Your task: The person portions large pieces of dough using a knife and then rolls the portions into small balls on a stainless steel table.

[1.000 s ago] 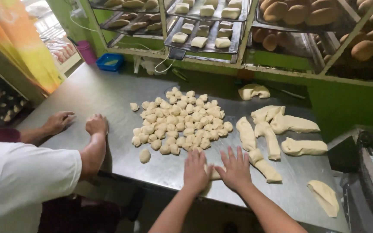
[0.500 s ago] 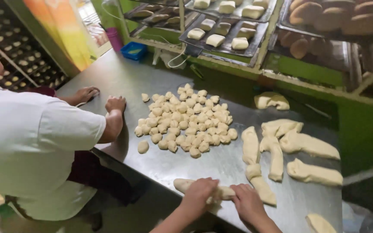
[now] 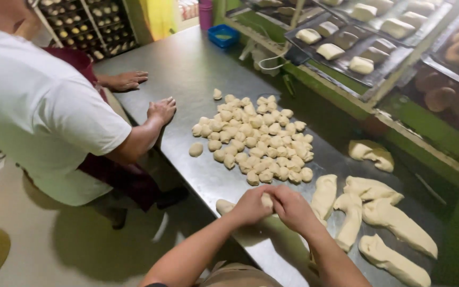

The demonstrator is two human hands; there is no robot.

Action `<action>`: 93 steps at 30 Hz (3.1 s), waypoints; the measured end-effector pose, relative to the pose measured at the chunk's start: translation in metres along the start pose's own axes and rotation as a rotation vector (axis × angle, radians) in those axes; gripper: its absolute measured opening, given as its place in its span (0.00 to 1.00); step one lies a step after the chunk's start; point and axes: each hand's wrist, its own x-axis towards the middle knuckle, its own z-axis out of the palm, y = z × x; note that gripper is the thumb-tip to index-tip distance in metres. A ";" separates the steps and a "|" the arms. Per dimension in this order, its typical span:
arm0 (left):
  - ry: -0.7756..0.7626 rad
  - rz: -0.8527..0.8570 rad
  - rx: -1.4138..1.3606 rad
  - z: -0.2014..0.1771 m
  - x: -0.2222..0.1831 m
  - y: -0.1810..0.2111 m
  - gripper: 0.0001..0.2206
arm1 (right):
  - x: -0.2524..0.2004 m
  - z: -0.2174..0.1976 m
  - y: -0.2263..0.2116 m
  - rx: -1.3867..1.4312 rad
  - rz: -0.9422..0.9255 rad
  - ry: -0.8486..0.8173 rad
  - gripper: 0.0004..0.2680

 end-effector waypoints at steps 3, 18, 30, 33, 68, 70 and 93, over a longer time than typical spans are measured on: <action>0.109 -0.073 0.014 -0.035 0.025 0.024 0.14 | 0.045 0.028 0.018 -0.358 -0.331 0.388 0.13; -0.047 0.009 0.606 -0.184 0.087 -0.089 0.10 | 0.209 0.105 -0.042 -0.200 0.093 -0.323 0.25; -0.184 -0.160 0.151 -0.254 0.055 -0.055 0.53 | 0.258 0.064 -0.107 -0.040 0.236 -0.392 0.26; -0.077 -0.155 -0.032 -0.277 0.031 -0.022 0.51 | 0.238 0.124 -0.035 0.223 0.253 -0.185 0.11; -0.278 -0.076 0.217 -0.225 0.062 -0.067 0.20 | 0.185 0.125 -0.059 0.239 0.333 0.204 0.11; -0.293 -0.069 0.478 -0.207 0.057 -0.063 0.18 | 0.187 0.121 -0.070 0.239 0.436 0.089 0.13; 0.023 -0.433 0.076 -0.248 0.027 -0.056 0.46 | 0.224 0.164 -0.013 0.351 -0.113 0.039 0.06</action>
